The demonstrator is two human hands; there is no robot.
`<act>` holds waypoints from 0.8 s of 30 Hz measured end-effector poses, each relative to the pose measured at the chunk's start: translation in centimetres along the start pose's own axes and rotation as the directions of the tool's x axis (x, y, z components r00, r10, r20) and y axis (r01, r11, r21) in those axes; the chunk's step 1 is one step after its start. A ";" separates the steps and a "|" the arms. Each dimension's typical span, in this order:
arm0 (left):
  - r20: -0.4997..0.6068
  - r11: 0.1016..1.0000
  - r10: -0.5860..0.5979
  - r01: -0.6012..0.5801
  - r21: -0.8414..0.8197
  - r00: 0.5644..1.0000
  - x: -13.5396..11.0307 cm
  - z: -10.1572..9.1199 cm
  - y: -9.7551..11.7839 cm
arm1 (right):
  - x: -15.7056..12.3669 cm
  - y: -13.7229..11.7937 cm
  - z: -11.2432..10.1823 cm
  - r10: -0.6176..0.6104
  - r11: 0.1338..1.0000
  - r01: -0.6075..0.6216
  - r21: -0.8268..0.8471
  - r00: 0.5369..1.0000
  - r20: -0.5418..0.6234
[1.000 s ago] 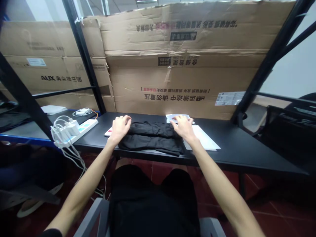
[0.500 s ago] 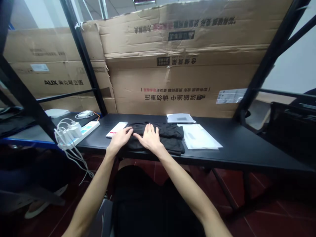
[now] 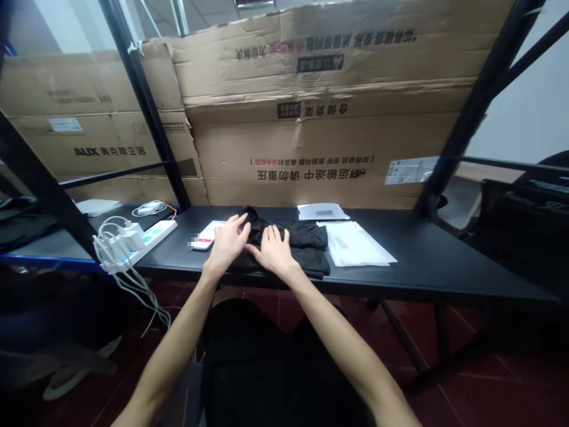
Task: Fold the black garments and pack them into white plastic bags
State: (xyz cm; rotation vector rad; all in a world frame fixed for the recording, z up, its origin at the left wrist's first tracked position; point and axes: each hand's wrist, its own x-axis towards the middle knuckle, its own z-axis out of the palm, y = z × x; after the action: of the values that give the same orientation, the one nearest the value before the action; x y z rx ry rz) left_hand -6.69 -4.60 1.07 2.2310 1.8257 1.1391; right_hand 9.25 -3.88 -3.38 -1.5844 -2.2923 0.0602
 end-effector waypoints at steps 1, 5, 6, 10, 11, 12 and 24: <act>-0.005 1.000 0.029 -0.029 0.003 1.000 0.0 0.1 0.6 | -0.5 0.6 -0.5 0.003 1.000 -0.003 -0.006 1.000 -0.004; -0.020 0.991 0.134 -0.133 0.032 0.991 -0.3 1.3 3.1 | -3.0 4.0 -2.6 0.076 0.995 -0.076 -0.064 0.997 -0.009; -0.016 0.988 0.148 -0.148 0.045 0.989 -0.4 1.8 3.6 | -3.7 4.8 -2.9 0.107 0.991 -0.107 -0.085 0.994 -0.004; 0.018 0.972 0.221 -0.222 0.084 0.975 -1.2 4.3 5.5 | -5.4 7.0 -3.3 0.207 0.969 -0.200 -0.147 0.978 0.038; 0.032 0.965 0.247 -0.248 0.089 0.969 -1.4 5.0 5.8 | -5.7 7.3 -3.2 0.219 0.966 -0.209 -0.155 0.975 0.050; 0.049 0.957 0.271 -0.275 0.095 0.961 -1.6 5.7 6.0 | -5.8 7.5 -3.1 0.226 0.964 -0.214 -0.161 0.972 0.062; 0.184 0.945 0.317 -0.294 -0.143 0.930 -1.9 5.3 3.7 | -7.1 6.7 -3.8 0.102 0.983 -0.102 -0.155 0.995 -0.010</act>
State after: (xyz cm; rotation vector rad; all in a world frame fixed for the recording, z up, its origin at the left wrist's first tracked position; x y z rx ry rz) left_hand -0.79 -5.28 -2.05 2.5177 1.3363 0.9750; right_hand 18.67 -8.52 -3.24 -1.7771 -2.2606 -0.0972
